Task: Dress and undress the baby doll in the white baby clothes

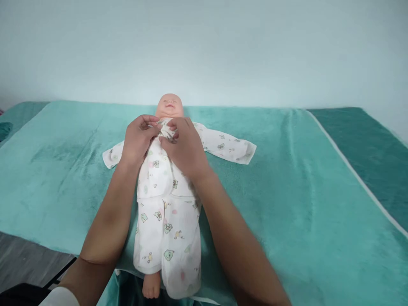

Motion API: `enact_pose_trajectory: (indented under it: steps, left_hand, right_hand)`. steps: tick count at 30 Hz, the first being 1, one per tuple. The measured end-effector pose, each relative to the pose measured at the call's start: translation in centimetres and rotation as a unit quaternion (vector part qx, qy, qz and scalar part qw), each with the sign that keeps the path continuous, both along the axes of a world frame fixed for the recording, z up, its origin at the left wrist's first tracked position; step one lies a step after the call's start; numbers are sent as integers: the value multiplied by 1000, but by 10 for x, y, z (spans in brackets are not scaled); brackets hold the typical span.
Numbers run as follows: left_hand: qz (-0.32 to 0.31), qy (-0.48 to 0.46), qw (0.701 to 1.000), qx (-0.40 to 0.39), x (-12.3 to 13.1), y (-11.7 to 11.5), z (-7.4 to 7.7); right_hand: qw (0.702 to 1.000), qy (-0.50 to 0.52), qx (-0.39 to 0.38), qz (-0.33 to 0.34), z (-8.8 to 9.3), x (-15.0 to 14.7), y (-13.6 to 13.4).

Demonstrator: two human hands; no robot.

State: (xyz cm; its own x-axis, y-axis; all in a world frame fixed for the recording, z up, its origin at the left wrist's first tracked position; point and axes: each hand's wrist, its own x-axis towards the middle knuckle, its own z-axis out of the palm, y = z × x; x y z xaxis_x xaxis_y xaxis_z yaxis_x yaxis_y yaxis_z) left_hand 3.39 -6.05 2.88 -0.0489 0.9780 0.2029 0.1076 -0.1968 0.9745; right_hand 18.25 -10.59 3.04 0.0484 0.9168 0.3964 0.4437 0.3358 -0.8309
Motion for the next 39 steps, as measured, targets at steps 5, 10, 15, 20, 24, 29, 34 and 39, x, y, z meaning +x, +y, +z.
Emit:
enact_pose_trajectory:
  steps: [5, 10, 15, 20, 24, 29, 34, 39]
  left_hand:
    - [-26, 36, 999, 17, -7, -14, -5]
    - [-45, 152, 976, 146, -4, -13, -7]
    - [-61, 273, 948, 152, -5, -5, -10]
    - [-43, 236, 961, 141, -5, -9, -11]
    - [21, 161, 978, 132, -4, -15, -8]
    - [-84, 134, 985, 75, -13, -20, 1]
    - [-154, 147, 975, 61, -23, -19, 5]
    - [-178, 131, 973, 65, -23, -17, 2]
  right_hand:
    - [996, -56, 18, -62, -7, -7, -30]
    - [999, -7, 2, -49, -10, -1, -29]
    - [999, 28, -9, -35, -14, 3, -24]
    - [999, 11, -29, -32, -11, 3, -24]
    - [997, -21, -71, -23, -4, 3, -24]
    - [993, -93, -71, -25, 2, 1, -21]
    - [992, -118, -34, -35, 0, 0, -23]
    - [979, -185, -34, -83, -1, -6, -26]
